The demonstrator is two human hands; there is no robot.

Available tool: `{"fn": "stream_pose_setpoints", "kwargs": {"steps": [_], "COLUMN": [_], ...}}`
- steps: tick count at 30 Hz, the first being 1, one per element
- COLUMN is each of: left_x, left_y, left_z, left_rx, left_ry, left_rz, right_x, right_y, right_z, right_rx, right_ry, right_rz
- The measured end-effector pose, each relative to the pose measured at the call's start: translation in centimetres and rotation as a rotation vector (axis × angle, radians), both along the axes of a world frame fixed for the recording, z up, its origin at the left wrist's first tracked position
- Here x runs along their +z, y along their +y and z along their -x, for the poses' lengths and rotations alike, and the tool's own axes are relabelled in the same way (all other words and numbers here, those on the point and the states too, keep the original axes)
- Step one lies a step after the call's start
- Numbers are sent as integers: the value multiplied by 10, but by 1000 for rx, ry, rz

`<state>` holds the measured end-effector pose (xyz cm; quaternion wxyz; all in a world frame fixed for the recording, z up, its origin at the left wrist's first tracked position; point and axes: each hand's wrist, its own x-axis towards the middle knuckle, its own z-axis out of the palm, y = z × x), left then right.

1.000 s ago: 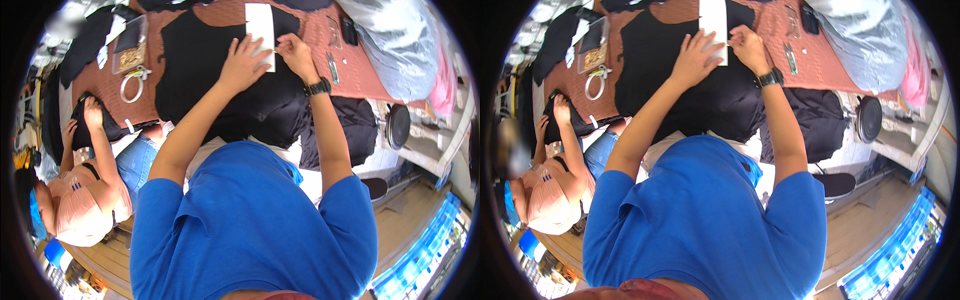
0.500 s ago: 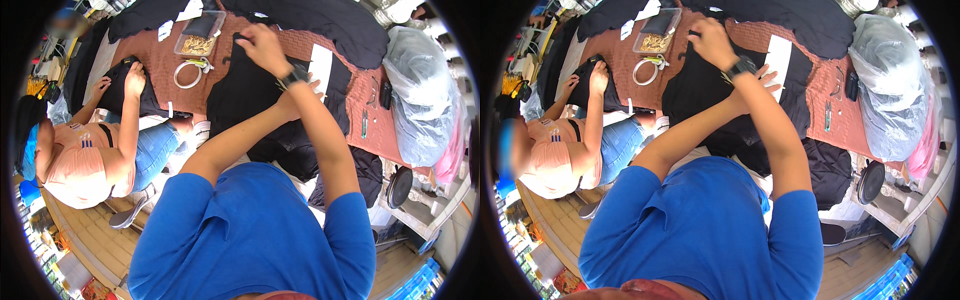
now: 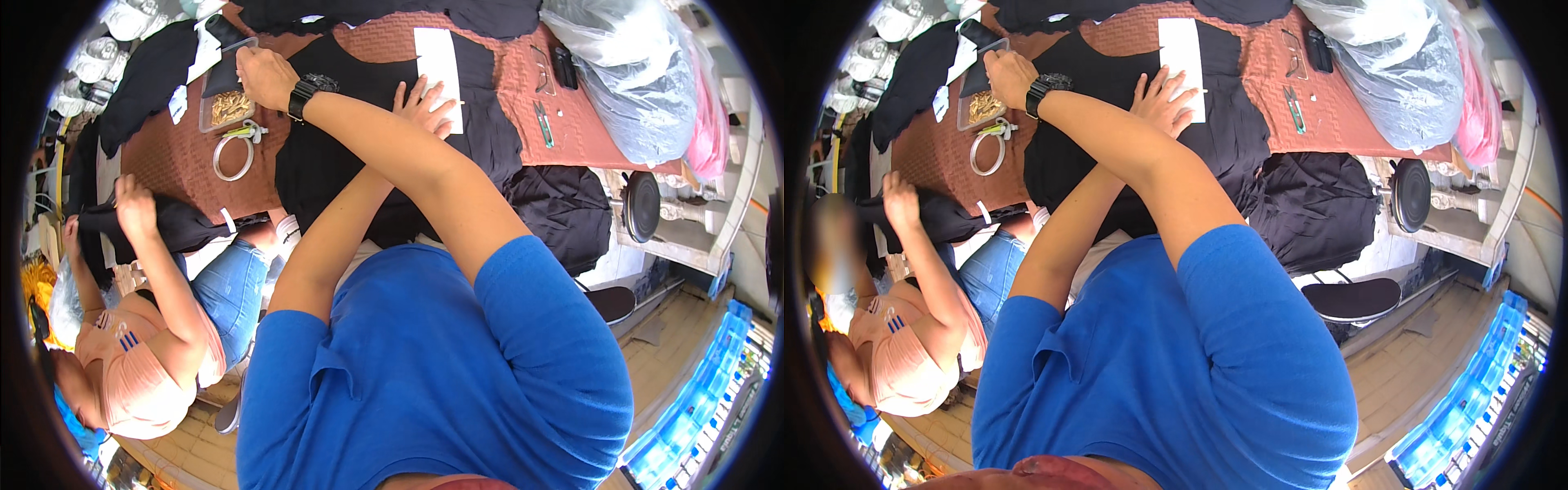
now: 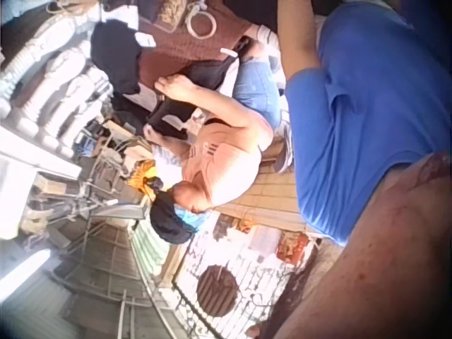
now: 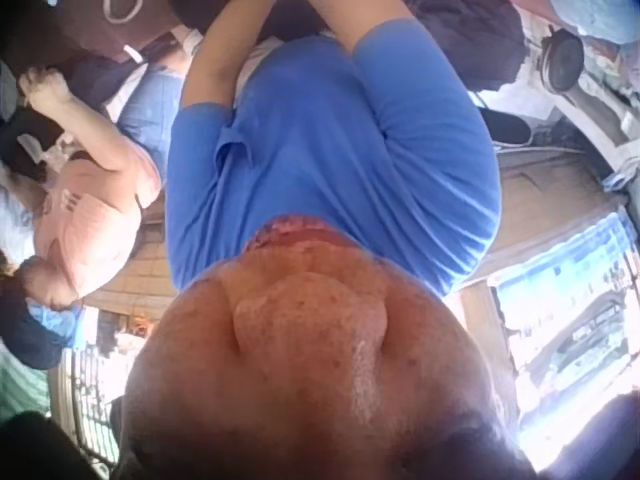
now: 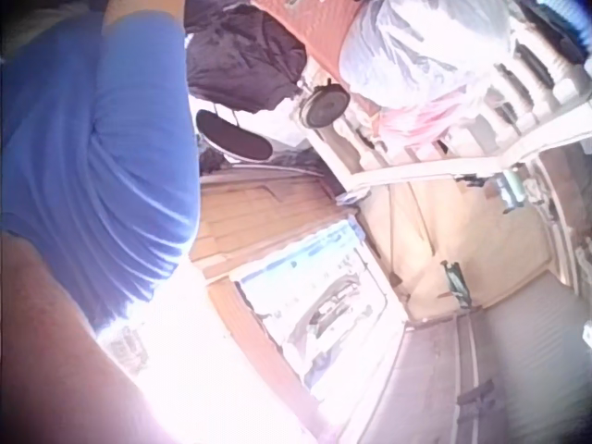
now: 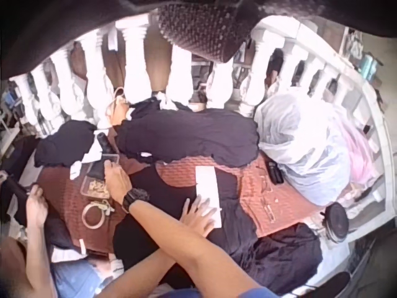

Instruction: The person sews a small white label onto a black garment by hand using a needle and thread.

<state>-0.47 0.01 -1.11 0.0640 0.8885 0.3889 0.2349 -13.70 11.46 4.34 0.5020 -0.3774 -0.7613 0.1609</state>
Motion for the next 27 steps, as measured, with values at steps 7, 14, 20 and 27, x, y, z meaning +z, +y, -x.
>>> {"fn": "stream_pose_setpoints", "kwargs": {"steps": [7, 14, 20, 27], "left_x": [-35, 2, 1, 4], "left_y": [5, -5, -5, -5], "left_z": [0, -2, -1, -1], "left_rx": [21, 42, 56, 49], "left_ry": [-211, -42, -31, 29], "left_rz": [-74, -84, -94, -59], "right_x": [35, 7, 4, -20], "right_y": [-43, -60, -86, -83], "right_z": [-123, -314, -355, -356], "right_rx": [79, 30, 106, 100], "right_ry": [142, 100, -33, -128], "right_rz": [195, 517, 767, 603]}}
